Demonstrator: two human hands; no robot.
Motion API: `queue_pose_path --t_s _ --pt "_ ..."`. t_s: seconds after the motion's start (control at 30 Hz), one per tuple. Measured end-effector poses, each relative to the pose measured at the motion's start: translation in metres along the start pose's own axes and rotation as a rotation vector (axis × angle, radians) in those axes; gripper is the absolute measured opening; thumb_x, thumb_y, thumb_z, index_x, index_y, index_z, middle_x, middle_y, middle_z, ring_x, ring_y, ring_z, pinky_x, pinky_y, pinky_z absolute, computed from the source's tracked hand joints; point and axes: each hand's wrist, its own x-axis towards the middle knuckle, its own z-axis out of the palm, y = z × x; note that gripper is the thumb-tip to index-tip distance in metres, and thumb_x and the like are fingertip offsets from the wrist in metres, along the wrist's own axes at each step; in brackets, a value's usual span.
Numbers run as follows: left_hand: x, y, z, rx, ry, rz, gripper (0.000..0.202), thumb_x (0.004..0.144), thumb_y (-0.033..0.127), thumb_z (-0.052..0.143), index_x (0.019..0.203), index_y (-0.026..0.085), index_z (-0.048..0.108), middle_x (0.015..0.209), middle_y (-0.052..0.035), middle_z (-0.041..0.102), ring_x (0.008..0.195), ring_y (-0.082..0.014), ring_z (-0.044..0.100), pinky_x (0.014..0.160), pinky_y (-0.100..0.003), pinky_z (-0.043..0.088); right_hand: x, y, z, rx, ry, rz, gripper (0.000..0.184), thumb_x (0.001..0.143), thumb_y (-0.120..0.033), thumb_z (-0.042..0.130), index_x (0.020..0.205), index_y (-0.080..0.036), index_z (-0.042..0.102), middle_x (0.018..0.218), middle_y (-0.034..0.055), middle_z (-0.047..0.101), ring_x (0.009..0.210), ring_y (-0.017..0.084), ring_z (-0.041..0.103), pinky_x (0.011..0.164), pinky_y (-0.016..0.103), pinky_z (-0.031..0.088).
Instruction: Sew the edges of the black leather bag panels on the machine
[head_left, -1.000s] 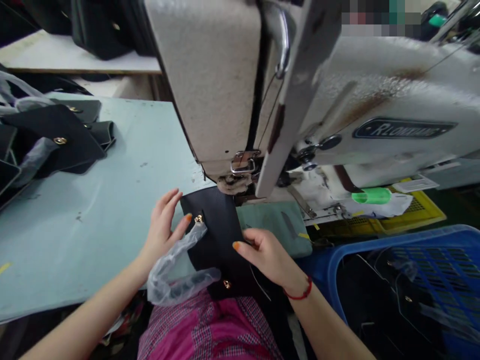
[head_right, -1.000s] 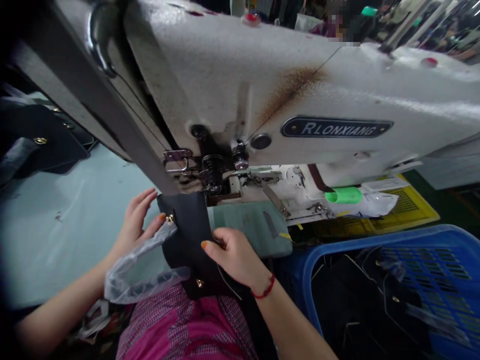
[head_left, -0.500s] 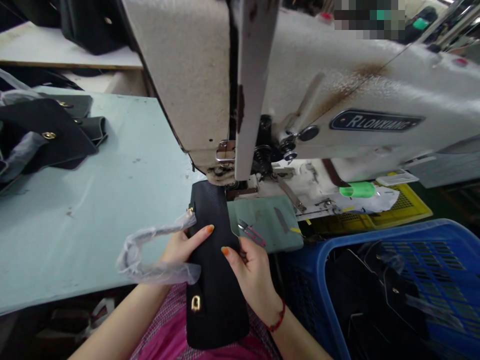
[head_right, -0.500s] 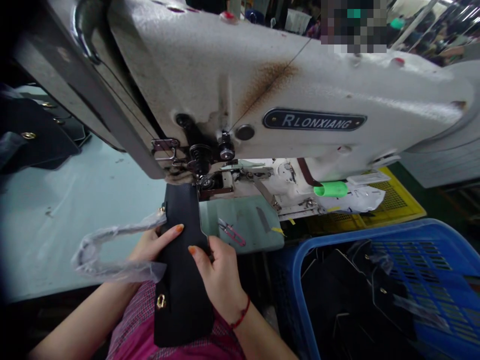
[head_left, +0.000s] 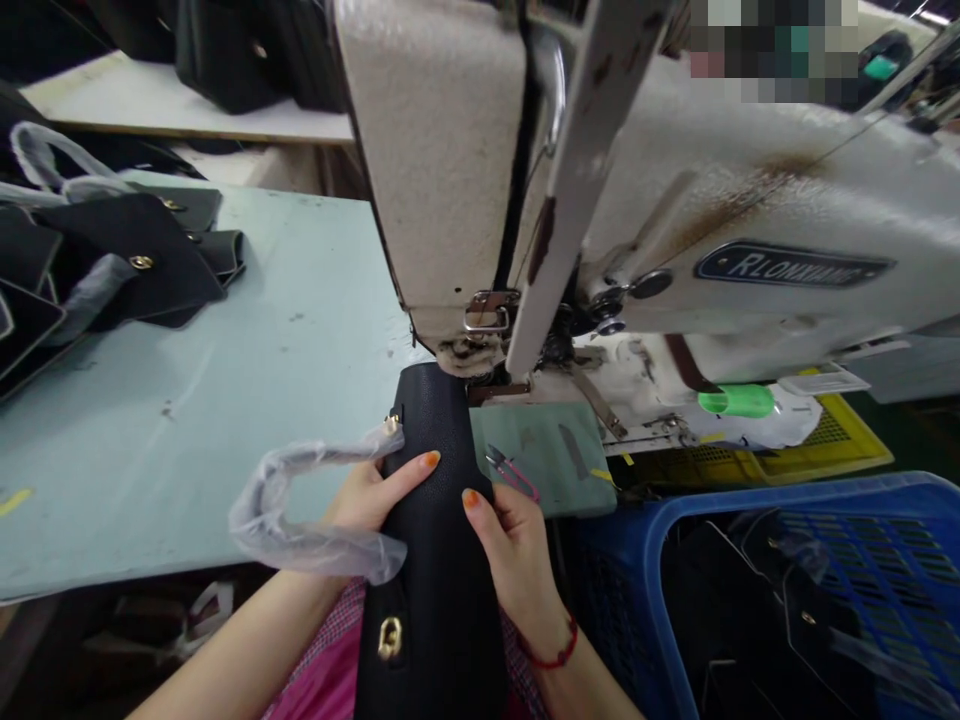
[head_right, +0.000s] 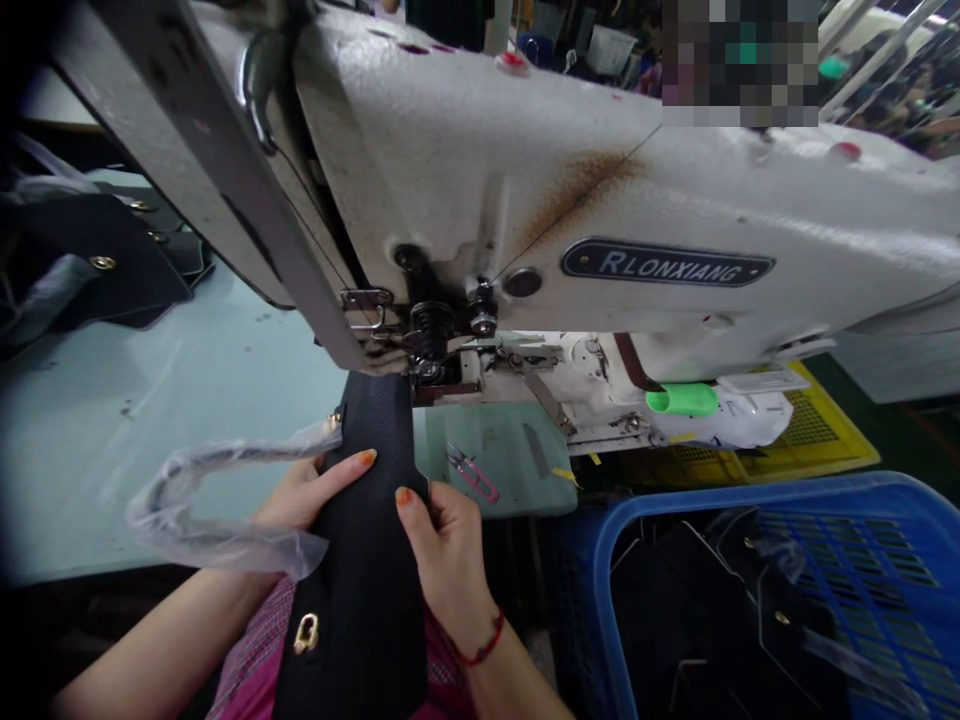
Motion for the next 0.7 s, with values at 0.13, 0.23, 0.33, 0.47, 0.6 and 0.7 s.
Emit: queue_pose_path --t_s 0.13,0.23,0.33,0.47,0.6,0.7 --pt "0.0 0.002 0.006 -0.043 0.025 -0.017 0.061 0.062 0.04 0.087 0.112 0.014 0.065 0.091 -0.0095 0.077 0.073 -0.0237 0.075 0.066 -0.028 0.063 0.002 0.0 -0.001 0.031 -0.002 0.02 0.043 0.09 -0.051 0.059 0.067 -0.016 0.046 0.062 -0.0027 0.036 0.057 0.009 0.029 0.049 0.023 0.022" --pt "0.003 0.004 0.007 -0.033 0.05 -0.018 0.06 0.061 0.04 0.087 0.11 0.013 0.066 0.086 -0.0089 0.077 0.064 -0.0221 0.073 0.064 -0.029 0.063 0.006 -0.002 -0.001 0.044 0.0 0.029 0.043 0.089 -0.051 0.059 0.068 -0.015 0.048 0.064 -0.0021 0.038 0.059 0.009 0.032 0.051 0.022 0.024" --pt "0.01 0.007 0.005 -0.015 0.055 0.018 0.055 0.061 0.039 0.088 0.105 0.014 0.067 0.09 -0.0091 0.077 0.065 -0.0212 0.074 0.064 -0.028 0.063 0.012 -0.005 0.0 0.037 0.002 0.023 0.044 0.089 -0.052 0.059 0.067 -0.015 0.049 0.064 -0.0016 0.04 0.059 0.009 0.033 0.051 0.022 0.026" --pt "0.018 0.012 0.005 -0.029 0.058 0.011 0.054 0.061 0.036 0.088 0.106 0.015 0.067 0.099 -0.0103 0.077 0.072 -0.0219 0.074 0.065 -0.027 0.063 0.022 -0.009 0.0 0.048 -0.001 0.015 0.043 0.088 -0.052 0.06 0.067 -0.015 0.052 0.063 -0.0015 0.042 0.059 0.009 0.035 0.051 0.022 0.028" --pt "0.023 0.019 0.008 -0.045 0.056 0.018 0.047 0.066 0.032 0.085 0.106 0.016 0.067 0.097 -0.0094 0.077 0.069 -0.0219 0.074 0.061 -0.029 0.063 0.031 -0.013 0.001 0.071 -0.003 0.022 0.041 0.086 -0.052 0.061 0.07 -0.014 0.057 0.064 -0.0009 0.047 0.058 0.01 0.039 0.051 0.022 0.032" --pt "0.026 0.025 0.009 -0.03 0.06 0.036 0.043 0.068 0.031 0.084 0.105 0.016 0.067 0.09 -0.0083 0.077 0.066 -0.021 0.074 0.059 -0.027 0.062 0.037 -0.015 0.002 0.063 0.004 0.026 0.04 0.086 -0.052 0.061 0.072 -0.014 0.06 0.065 -0.0003 0.05 0.059 0.011 0.041 0.052 0.022 0.033"
